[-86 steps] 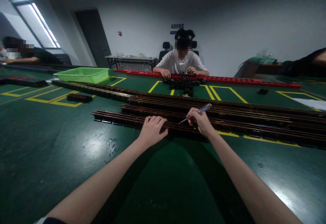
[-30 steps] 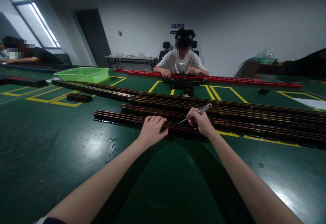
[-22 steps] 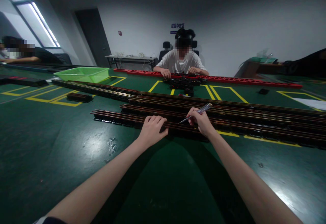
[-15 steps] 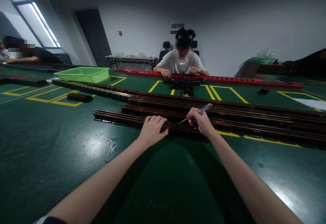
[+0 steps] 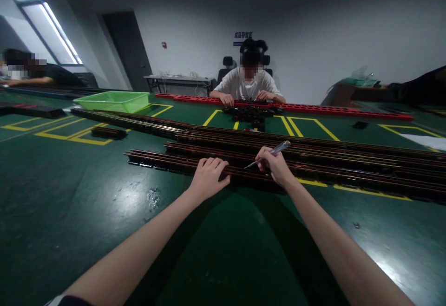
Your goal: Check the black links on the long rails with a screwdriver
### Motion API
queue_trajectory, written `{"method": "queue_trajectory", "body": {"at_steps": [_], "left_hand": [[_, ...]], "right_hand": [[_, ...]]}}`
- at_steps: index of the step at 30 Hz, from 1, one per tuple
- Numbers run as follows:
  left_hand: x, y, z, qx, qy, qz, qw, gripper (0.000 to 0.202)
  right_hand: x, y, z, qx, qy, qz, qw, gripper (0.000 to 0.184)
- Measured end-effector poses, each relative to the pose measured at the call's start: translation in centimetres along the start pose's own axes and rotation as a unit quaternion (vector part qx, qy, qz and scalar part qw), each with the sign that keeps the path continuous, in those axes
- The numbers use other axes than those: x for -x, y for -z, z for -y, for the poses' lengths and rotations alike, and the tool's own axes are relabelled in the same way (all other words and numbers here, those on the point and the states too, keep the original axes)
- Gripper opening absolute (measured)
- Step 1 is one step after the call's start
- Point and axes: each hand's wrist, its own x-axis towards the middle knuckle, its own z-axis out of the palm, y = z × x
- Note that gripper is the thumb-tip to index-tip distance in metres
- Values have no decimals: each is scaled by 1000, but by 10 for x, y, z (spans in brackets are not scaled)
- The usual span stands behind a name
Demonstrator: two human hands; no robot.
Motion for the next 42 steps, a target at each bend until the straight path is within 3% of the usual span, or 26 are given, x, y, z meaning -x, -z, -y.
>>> {"method": "queue_trajectory", "body": {"at_steps": [42], "left_hand": [[0, 1, 0, 5, 3, 8, 1000, 26]], "right_hand": [[0, 0, 1, 3, 1, 3, 1000, 14]]}}
